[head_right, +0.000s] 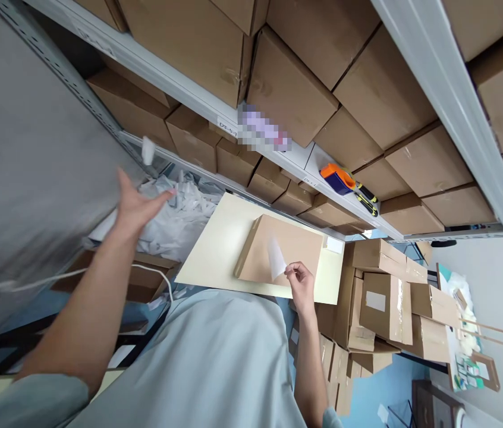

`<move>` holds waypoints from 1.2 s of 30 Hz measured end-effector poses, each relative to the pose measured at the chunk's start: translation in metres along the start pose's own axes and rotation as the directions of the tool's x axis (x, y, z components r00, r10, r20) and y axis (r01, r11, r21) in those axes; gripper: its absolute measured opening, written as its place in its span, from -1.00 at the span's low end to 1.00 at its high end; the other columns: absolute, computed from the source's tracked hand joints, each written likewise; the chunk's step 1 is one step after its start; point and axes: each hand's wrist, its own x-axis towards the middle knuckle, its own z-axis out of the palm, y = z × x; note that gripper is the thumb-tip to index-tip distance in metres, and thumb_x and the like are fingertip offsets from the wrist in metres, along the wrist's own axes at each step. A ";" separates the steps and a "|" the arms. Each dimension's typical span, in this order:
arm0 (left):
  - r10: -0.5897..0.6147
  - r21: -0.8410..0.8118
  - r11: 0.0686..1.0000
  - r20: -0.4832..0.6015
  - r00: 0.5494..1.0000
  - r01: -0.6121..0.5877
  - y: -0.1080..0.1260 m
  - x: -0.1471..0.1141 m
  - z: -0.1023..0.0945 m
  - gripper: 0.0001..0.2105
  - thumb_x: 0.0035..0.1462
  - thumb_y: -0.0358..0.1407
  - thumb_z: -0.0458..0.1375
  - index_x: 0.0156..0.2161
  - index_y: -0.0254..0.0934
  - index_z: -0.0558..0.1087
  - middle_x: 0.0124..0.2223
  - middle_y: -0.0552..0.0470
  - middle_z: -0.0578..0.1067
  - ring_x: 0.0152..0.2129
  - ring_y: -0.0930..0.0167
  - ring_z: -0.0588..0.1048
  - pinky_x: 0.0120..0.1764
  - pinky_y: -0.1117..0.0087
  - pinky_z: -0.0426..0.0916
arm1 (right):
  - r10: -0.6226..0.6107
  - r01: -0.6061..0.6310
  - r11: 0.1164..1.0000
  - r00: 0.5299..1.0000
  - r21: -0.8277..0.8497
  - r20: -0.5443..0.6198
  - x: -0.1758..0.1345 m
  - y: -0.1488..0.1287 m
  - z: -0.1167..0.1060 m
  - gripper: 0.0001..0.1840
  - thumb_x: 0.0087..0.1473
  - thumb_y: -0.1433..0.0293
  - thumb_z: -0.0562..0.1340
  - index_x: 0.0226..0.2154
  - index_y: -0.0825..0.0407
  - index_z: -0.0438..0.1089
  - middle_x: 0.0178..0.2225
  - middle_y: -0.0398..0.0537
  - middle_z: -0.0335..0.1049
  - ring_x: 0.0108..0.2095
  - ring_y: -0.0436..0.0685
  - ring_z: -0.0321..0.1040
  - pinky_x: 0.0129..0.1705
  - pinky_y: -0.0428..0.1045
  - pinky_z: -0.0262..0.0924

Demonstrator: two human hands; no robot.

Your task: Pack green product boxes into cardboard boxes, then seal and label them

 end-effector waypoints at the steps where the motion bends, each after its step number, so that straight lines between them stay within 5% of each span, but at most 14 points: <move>1: -0.086 -0.022 0.996 0.010 0.996 0.087 0.004 -0.015 0.012 -0.01 0.14 -0.17 0.47 0.47 -0.56 0.05 0.63 -0.50 0.04 0.62 0.08 -0.09 0.60 0.01 -0.24 | -0.014 0.013 1.000 1.000 -0.009 -0.023 -0.001 0.001 0.001 -0.67 0.20 0.06 0.31 -0.38 -0.04 0.49 -0.36 -0.04 0.52 -0.30 0.18 0.46 -0.17 0.07 0.41; 3: -0.196 -0.119 0.965 0.257 0.946 0.233 0.014 -0.057 0.042 -0.15 0.17 -0.01 0.42 0.39 -0.48 0.26 0.59 -0.51 0.15 0.56 0.04 0.15 0.57 -0.01 -0.01 | -0.052 0.050 0.998 0.995 -0.036 -0.083 -0.004 0.002 0.004 -0.68 0.23 0.08 0.29 -0.38 -0.04 0.48 -0.34 -0.04 0.51 -0.30 0.18 0.45 -0.17 0.08 0.41; 6: -0.172 -0.168 0.937 0.540 0.824 0.306 0.027 -0.132 0.084 -0.32 -0.05 0.24 0.47 -0.05 -0.31 0.56 0.09 -0.32 0.69 0.05 0.05 0.68 0.21 -0.01 0.56 | -0.164 0.137 0.979 0.967 -0.149 -0.194 -0.007 0.004 0.009 -0.71 0.30 0.13 0.26 -0.35 -0.05 0.47 -0.31 -0.02 0.50 -0.26 0.19 0.44 -0.16 0.09 0.41; 8: -0.114 -0.245 0.875 0.735 0.668 0.418 0.035 -0.175 0.103 -0.32 -0.08 0.32 0.46 -0.13 -0.23 0.56 -0.02 -0.22 0.71 -0.05 0.10 0.71 0.10 0.00 0.63 | -0.301 0.237 0.931 0.928 -0.279 -0.217 -0.009 0.004 0.013 -0.75 0.35 0.18 0.26 -0.32 -0.06 0.47 -0.28 -0.01 0.50 -0.24 0.20 0.45 -0.14 0.11 0.39; 10: -0.115 -0.281 0.814 0.780 0.615 0.509 0.041 -0.203 0.113 -0.33 -0.03 0.33 0.45 -0.09 -0.21 0.56 -0.01 -0.20 0.71 -0.07 0.13 0.72 0.10 0.01 0.63 | -0.449 0.356 0.843 0.879 -0.404 -0.161 -0.012 0.004 0.017 -0.81 0.39 0.25 0.26 -0.28 -0.06 0.49 -0.25 0.01 0.51 -0.20 0.22 0.48 -0.09 0.14 0.39; 16: -0.203 -0.316 0.759 0.717 0.667 0.569 0.057 -0.217 0.119 -0.38 -0.04 0.27 0.48 -0.16 -0.19 0.47 -0.15 -0.06 0.69 -0.18 0.20 0.72 0.08 0.02 0.64 | -0.609 0.556 0.629 0.787 -0.543 0.100 -0.024 0.016 0.029 -0.86 0.43 0.39 0.25 -0.17 -0.08 0.55 -0.20 0.07 0.56 -0.18 0.25 0.52 -0.08 0.15 0.38; 21: -0.233 -0.231 0.835 0.674 0.701 0.500 0.057 -0.220 0.120 -0.46 -0.01 0.22 0.44 -0.24 -0.17 0.43 -0.27 0.04 0.62 -0.27 0.26 0.65 -0.15 0.22 0.61 | -0.543 0.601 0.625 0.793 -0.498 0.275 -0.028 0.027 0.031 -0.80 0.49 0.38 0.22 -0.10 -0.06 0.59 -0.16 0.12 0.59 -0.15 0.28 0.52 -0.07 0.16 0.39; 25: -0.225 -0.188 0.888 0.616 0.755 0.419 0.052 -0.227 0.125 -0.43 0.00 0.29 0.38 -0.27 -0.16 0.39 -0.33 0.08 0.55 -0.33 0.31 0.59 -0.25 0.31 0.52 | -0.503 0.665 0.672 0.733 -0.326 0.458 -0.026 0.029 0.019 -0.80 0.52 0.32 0.24 -0.05 -0.07 0.62 -0.12 0.07 0.63 -0.10 0.25 0.55 -0.03 0.14 0.43; 27: -0.228 -0.173 0.900 0.597 0.769 0.400 0.051 -0.229 0.128 -0.41 -0.01 0.32 0.36 -0.26 -0.16 0.40 -0.30 0.06 0.56 -0.30 0.30 0.59 -0.22 0.30 0.53 | -0.496 0.613 0.755 0.766 -0.232 0.409 -0.023 0.032 0.007 -0.79 0.51 0.28 0.26 -0.10 -0.09 0.65 -0.16 0.03 0.64 -0.11 0.23 0.57 -0.02 0.12 0.44; 31: -0.238 -0.132 0.902 0.640 0.730 0.410 0.056 -0.236 0.131 -0.41 -0.04 0.31 0.41 -0.25 -0.16 0.42 -0.25 0.05 0.57 -0.21 0.25 0.61 -0.12 0.25 0.56 | -0.302 0.319 0.939 0.944 -0.133 0.131 -0.007 0.042 -0.024 -0.76 0.43 0.19 0.32 -0.18 -0.08 0.68 -0.23 0.00 0.63 -0.26 0.18 0.51 -0.15 0.08 0.42; 36: -0.222 -0.097 0.905 0.722 0.655 0.413 0.069 -0.250 0.143 -0.45 0.00 0.27 0.44 -0.27 -0.16 0.44 -0.25 0.04 0.59 -0.20 0.24 0.60 -0.04 0.19 0.57 | -0.051 0.050 0.997 0.998 0.055 0.021 0.021 0.065 -0.052 -0.66 0.22 0.04 0.41 -0.27 -0.04 0.70 -0.26 -0.01 0.62 -0.29 0.15 0.46 -0.22 0.04 0.38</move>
